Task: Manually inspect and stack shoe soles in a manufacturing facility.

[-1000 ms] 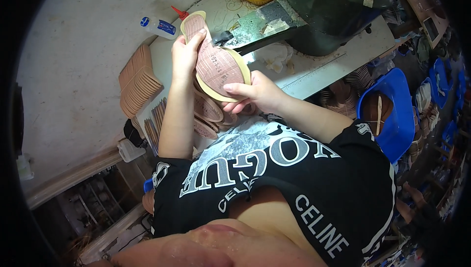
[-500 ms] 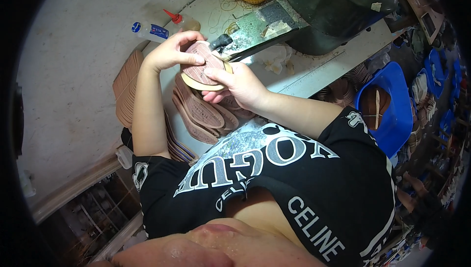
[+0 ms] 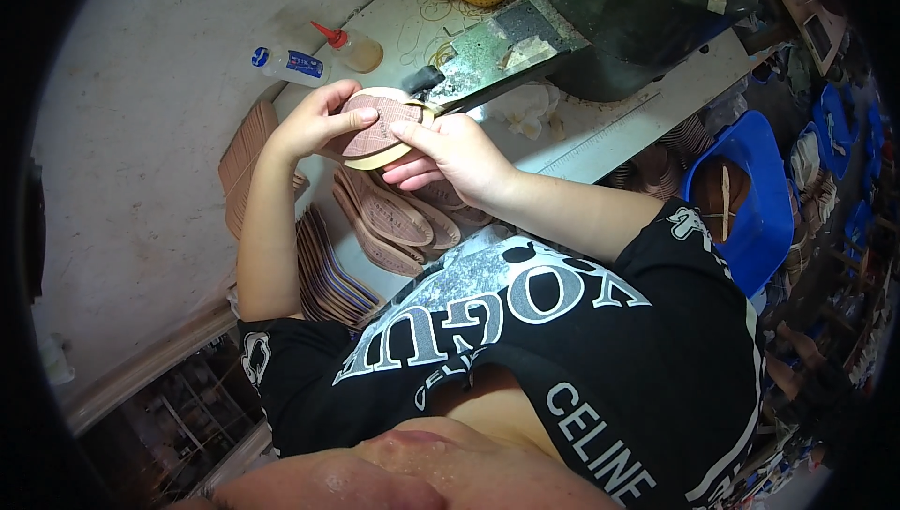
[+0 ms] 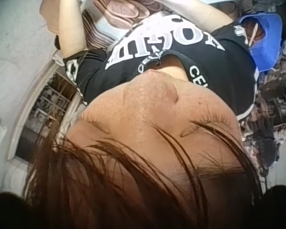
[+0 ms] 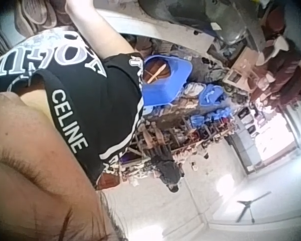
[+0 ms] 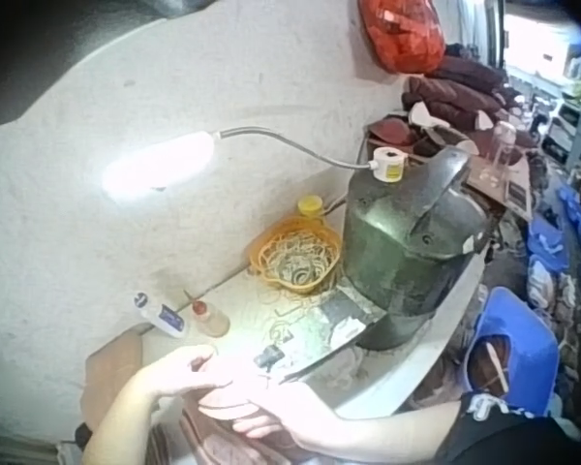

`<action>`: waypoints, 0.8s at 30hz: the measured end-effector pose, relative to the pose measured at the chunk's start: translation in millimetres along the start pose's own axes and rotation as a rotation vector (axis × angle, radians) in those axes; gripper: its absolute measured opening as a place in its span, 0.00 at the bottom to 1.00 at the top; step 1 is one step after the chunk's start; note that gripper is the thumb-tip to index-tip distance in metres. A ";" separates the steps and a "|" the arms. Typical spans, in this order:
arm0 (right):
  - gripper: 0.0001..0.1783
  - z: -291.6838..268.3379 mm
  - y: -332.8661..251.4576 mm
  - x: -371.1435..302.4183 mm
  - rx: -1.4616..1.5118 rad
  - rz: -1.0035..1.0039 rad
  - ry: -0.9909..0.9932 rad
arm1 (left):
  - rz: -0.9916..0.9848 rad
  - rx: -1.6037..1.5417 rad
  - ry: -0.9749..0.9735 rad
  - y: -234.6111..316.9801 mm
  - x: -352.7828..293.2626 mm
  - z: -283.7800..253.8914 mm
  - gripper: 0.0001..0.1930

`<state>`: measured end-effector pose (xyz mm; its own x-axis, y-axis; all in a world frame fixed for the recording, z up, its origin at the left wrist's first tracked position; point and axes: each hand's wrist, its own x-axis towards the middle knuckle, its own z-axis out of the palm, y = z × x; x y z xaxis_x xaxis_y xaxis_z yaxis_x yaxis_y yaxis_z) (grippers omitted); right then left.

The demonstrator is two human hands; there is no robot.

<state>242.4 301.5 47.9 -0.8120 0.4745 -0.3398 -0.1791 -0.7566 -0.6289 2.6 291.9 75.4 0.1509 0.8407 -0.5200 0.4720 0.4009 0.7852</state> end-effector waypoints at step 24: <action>0.18 -32.9 -9.1 -20.2 -0.437 -0.133 -0.123 | -0.275 -0.468 0.161 35.1 -50.2 109.3 0.33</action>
<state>278.7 313.6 37.5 -0.8624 0.4776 -0.1679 -0.0567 -0.4207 -0.9054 106.5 224.0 92.3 -0.0749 0.7127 -0.6975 0.0340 0.7009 0.7125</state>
